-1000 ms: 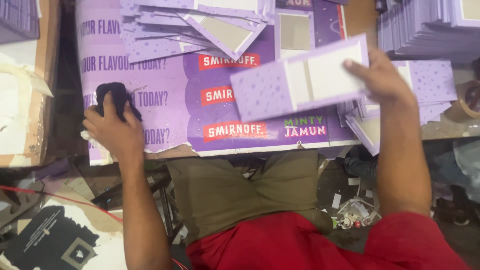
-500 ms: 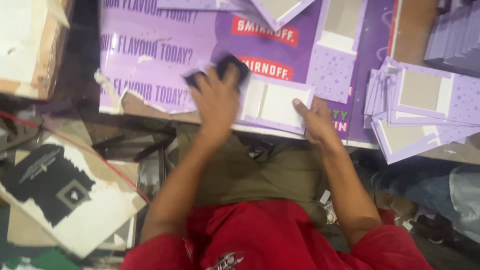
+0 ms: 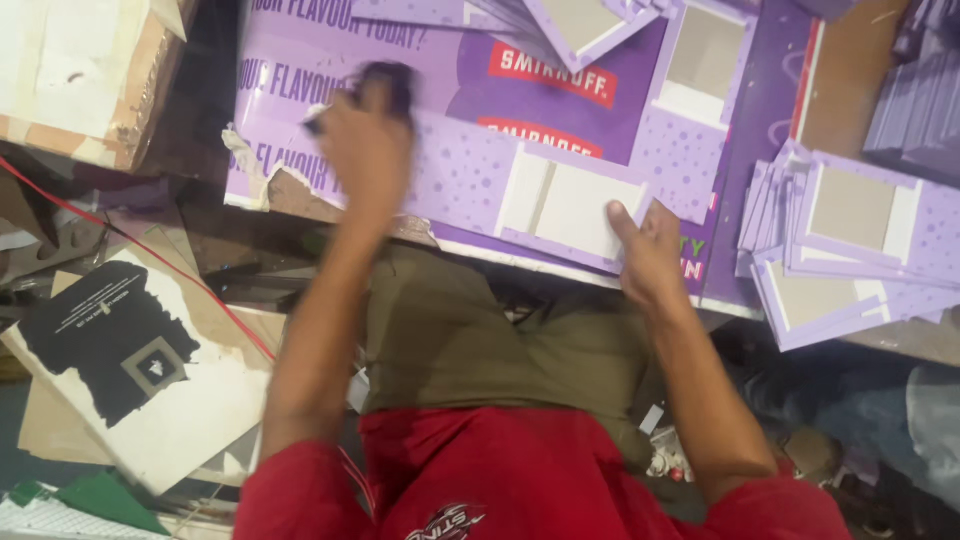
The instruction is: The person sits on the floor and repeatedly picks up purple paper sheets, wipes them with a dark cloth, and stacks them into neat piles on a low table. The person occasionally adjusts the stacks and hands a bundle to a coworker.
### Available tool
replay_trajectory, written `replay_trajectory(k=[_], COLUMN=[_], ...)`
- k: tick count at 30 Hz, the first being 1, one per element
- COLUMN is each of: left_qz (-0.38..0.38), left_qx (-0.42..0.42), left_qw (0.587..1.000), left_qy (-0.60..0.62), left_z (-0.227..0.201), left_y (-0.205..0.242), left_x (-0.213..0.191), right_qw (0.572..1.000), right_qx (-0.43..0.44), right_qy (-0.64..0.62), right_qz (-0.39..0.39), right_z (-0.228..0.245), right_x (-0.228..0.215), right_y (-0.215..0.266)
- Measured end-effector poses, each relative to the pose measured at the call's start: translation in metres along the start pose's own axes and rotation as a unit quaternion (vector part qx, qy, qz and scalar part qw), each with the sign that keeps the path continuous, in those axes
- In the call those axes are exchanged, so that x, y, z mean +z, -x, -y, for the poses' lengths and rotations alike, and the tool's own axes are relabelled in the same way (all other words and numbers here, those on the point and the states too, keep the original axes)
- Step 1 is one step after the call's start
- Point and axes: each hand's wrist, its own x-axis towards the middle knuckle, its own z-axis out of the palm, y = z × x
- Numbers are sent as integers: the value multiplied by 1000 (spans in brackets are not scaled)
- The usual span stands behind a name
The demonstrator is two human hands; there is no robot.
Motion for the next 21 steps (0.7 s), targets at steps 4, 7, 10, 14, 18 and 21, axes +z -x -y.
replay_trajectory(k=[4, 7, 10, 14, 18, 21], left_qz=[-173, -177, 47, 146, -8, 18], left_qx=[15, 132, 196, 188, 144, 84], left_qw=[959, 962, 967, 968, 986, 996], left_qy=[222, 161, 157, 79, -86, 19], left_z=[62, 15, -94, -138, -68, -57], left_y=[-31, 6, 51, 58, 7, -10], left_x=[-30, -46, -36, -24, -23, -14], right_qw=[881, 712, 727, 793, 764, 783], right_qx=[-446, -549, -546, -473, -515, -508], right_qy=[140, 413, 376, 343, 341, 310], right_qz=[68, 146, 180, 175, 189, 178], right_z=[15, 4, -3, -10, -27, -32], right_x=[3, 8, 6, 2, -10, -13], right_y=[10, 5, -15, -31, -30, -41])
